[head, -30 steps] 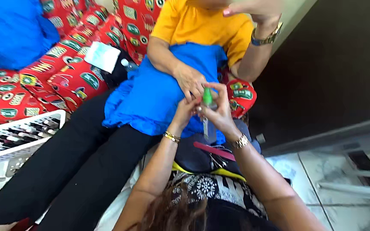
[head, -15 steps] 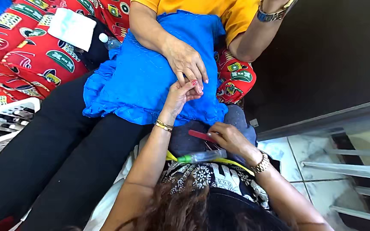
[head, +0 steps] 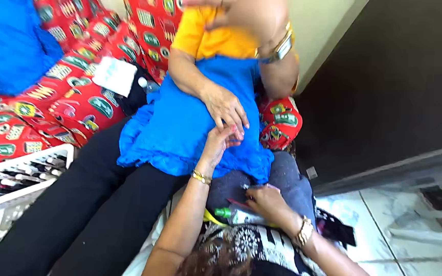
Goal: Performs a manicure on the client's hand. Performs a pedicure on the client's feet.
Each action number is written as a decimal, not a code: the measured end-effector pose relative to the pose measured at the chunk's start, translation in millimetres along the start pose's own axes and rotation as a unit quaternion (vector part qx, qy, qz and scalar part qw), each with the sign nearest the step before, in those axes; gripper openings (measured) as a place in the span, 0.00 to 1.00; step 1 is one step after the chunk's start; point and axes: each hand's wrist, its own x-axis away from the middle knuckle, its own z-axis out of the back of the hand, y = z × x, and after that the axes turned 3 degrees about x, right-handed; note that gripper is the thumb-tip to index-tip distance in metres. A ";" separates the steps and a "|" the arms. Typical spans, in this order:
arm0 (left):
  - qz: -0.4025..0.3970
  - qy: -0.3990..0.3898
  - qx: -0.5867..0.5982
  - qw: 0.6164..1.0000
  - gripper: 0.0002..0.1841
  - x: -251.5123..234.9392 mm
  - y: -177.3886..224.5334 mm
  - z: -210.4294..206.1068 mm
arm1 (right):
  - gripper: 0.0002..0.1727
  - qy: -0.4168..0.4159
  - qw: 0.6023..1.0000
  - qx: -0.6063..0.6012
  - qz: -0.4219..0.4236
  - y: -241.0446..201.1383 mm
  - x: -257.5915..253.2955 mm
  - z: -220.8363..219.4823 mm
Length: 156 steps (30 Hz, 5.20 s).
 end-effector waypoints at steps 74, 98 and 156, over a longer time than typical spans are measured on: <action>0.005 0.000 0.084 0.996 0.11 -27.8 0.2 -16.2 | 0.09 0.360 0.706 -0.583 0.182 11.5 -64.8 86.4; -0.036 0.045 0.081 0.995 0.11 -30.6 -7.0 -22.8 | 0.09 0.367 0.760 -0.531 0.073 -0.6 -58.3 65.8; -0.048 0.079 0.097 0.991 0.11 -34.1 -7.7 -26.7 | 0.10 0.351 0.649 -0.667 0.105 -15.3 -73.9 57.4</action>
